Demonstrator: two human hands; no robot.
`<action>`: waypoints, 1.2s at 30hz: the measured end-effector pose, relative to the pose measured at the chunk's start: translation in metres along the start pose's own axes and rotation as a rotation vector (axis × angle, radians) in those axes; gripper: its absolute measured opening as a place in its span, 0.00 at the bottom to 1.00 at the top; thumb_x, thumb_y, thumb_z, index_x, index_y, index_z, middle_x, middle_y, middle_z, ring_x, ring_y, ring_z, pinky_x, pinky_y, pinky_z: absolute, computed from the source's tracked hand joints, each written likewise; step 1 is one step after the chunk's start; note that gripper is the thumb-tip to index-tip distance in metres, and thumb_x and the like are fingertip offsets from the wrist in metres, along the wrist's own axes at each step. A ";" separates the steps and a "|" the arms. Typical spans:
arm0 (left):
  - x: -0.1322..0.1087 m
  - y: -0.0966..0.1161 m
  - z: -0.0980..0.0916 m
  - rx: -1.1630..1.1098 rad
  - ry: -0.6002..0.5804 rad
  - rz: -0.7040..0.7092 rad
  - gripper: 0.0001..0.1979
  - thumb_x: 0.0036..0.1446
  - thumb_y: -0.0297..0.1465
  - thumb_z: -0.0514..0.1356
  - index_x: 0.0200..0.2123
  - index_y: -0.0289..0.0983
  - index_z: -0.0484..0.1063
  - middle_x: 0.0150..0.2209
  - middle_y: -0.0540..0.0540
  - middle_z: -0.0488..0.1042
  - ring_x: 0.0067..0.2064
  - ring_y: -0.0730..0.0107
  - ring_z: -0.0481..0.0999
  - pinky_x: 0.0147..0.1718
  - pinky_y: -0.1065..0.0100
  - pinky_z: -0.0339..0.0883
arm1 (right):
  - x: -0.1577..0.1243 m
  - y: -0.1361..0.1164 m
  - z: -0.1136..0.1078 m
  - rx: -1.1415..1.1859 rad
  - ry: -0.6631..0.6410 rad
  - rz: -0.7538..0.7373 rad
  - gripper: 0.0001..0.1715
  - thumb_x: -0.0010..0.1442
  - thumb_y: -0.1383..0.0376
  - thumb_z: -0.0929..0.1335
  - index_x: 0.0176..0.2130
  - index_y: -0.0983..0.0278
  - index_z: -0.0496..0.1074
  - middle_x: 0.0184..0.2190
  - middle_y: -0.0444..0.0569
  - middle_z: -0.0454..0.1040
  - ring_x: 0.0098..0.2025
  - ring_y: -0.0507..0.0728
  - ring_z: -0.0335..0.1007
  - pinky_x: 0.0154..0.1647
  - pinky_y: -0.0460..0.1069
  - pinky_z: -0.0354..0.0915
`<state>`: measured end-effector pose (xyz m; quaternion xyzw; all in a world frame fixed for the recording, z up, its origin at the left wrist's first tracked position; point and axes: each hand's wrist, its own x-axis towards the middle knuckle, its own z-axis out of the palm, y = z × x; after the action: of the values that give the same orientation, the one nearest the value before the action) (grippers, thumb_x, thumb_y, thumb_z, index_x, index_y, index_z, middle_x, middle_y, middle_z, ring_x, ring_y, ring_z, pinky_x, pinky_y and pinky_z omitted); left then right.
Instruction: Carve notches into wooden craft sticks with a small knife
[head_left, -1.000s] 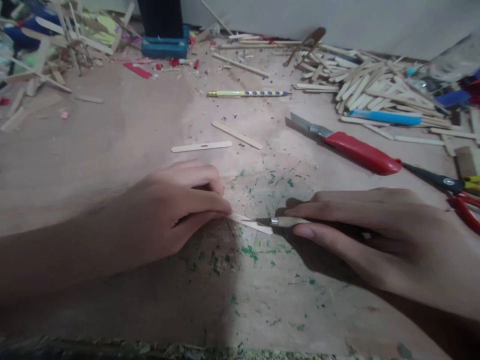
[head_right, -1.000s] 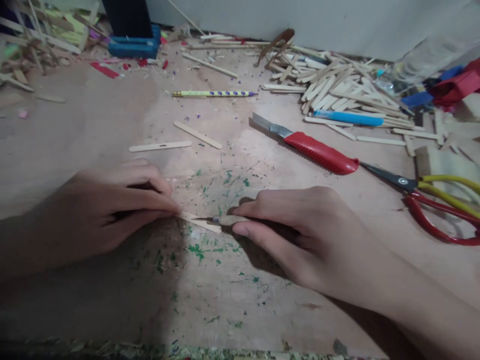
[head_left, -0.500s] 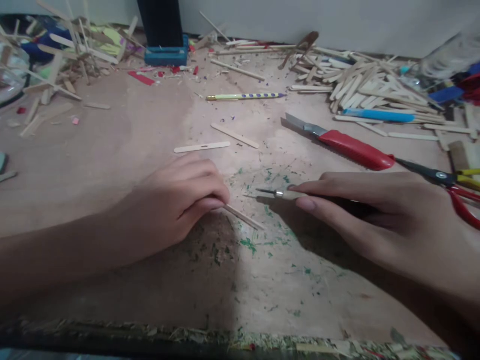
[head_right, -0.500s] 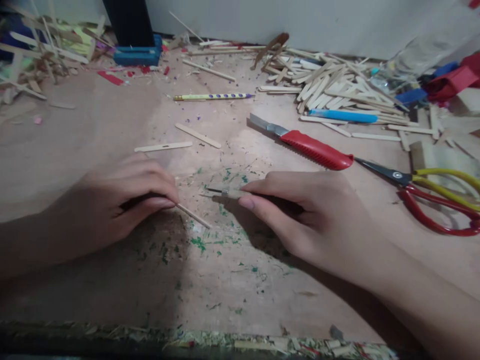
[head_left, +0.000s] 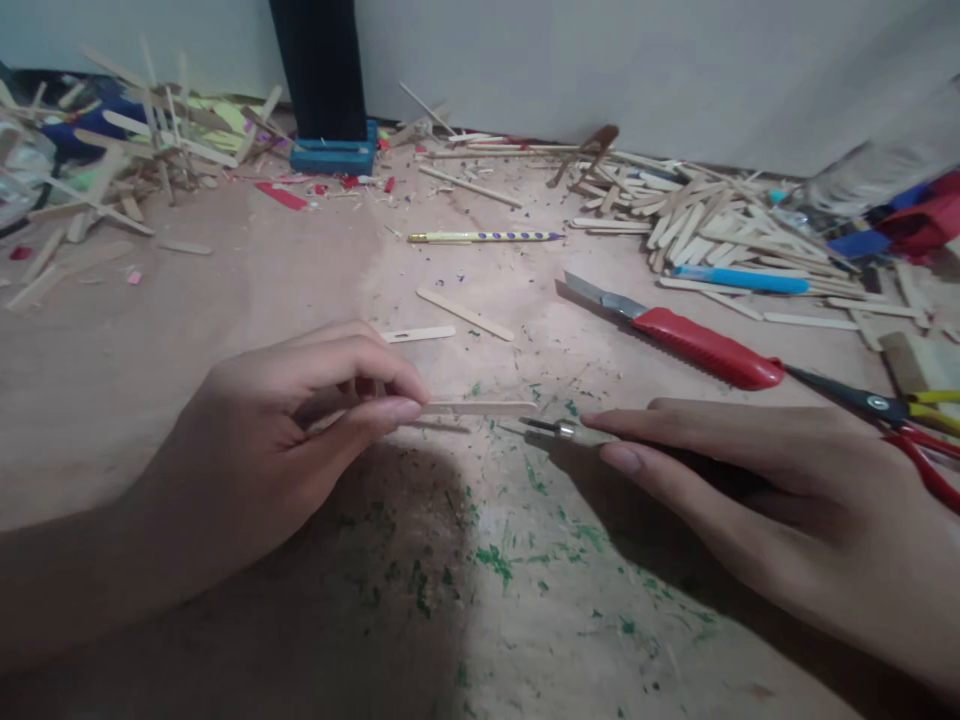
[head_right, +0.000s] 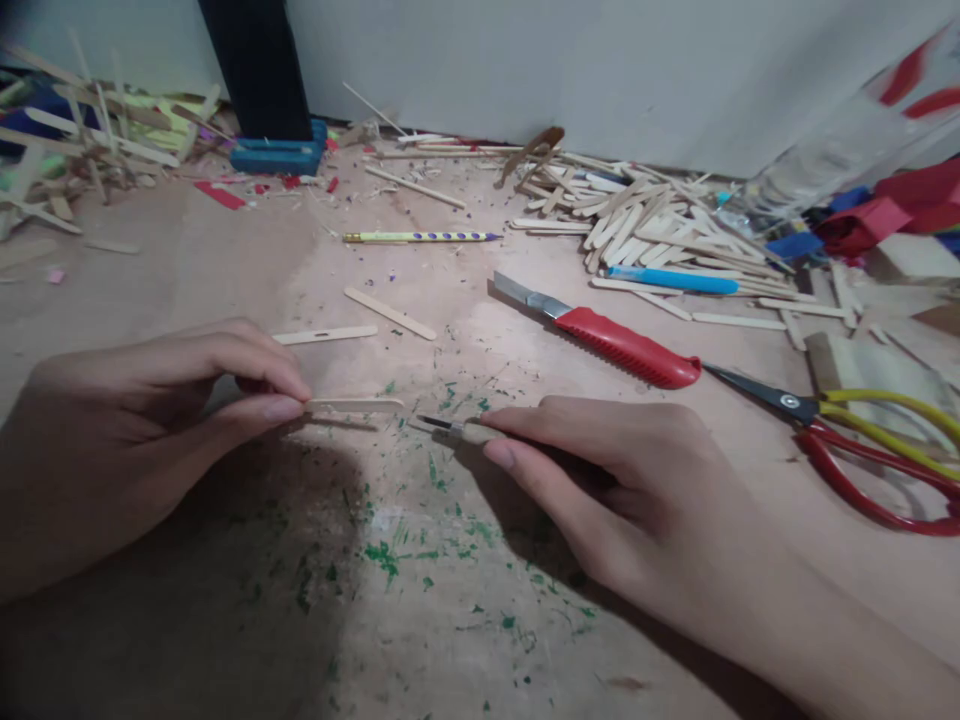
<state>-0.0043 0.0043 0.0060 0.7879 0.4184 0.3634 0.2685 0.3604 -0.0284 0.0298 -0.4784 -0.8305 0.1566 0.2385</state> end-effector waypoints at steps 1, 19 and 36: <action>0.000 0.000 0.000 -0.002 -0.010 -0.005 0.09 0.84 0.29 0.70 0.45 0.49 0.85 0.44 0.59 0.88 0.43 0.74 0.86 0.44 0.70 0.76 | 0.001 0.000 0.000 0.005 -0.010 0.003 0.14 0.89 0.53 0.74 0.57 0.49 0.93 0.49 0.45 0.98 0.40 0.61 0.96 0.34 0.52 0.84; 0.000 -0.005 0.008 -0.021 -0.324 0.197 0.15 0.88 0.24 0.63 0.47 0.45 0.88 0.44 0.55 0.91 0.47 0.71 0.90 0.49 0.70 0.79 | 0.007 -0.003 0.002 0.061 -0.016 -0.027 0.17 0.91 0.56 0.72 0.53 0.55 0.93 0.45 0.46 0.98 0.37 0.57 0.96 0.33 0.47 0.84; -0.001 -0.012 0.011 0.008 -0.254 0.188 0.15 0.82 0.25 0.65 0.40 0.44 0.88 0.42 0.49 0.87 0.45 0.63 0.86 0.47 0.62 0.75 | 0.002 -0.025 -0.012 0.034 -0.212 -0.002 0.18 0.91 0.49 0.73 0.65 0.46 0.93 0.56 0.43 0.98 0.48 0.61 0.98 0.33 0.48 0.83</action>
<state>-0.0020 0.0080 -0.0099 0.8644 0.3066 0.2827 0.2811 0.3479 -0.0390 0.0526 -0.4544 -0.8487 0.2201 0.1577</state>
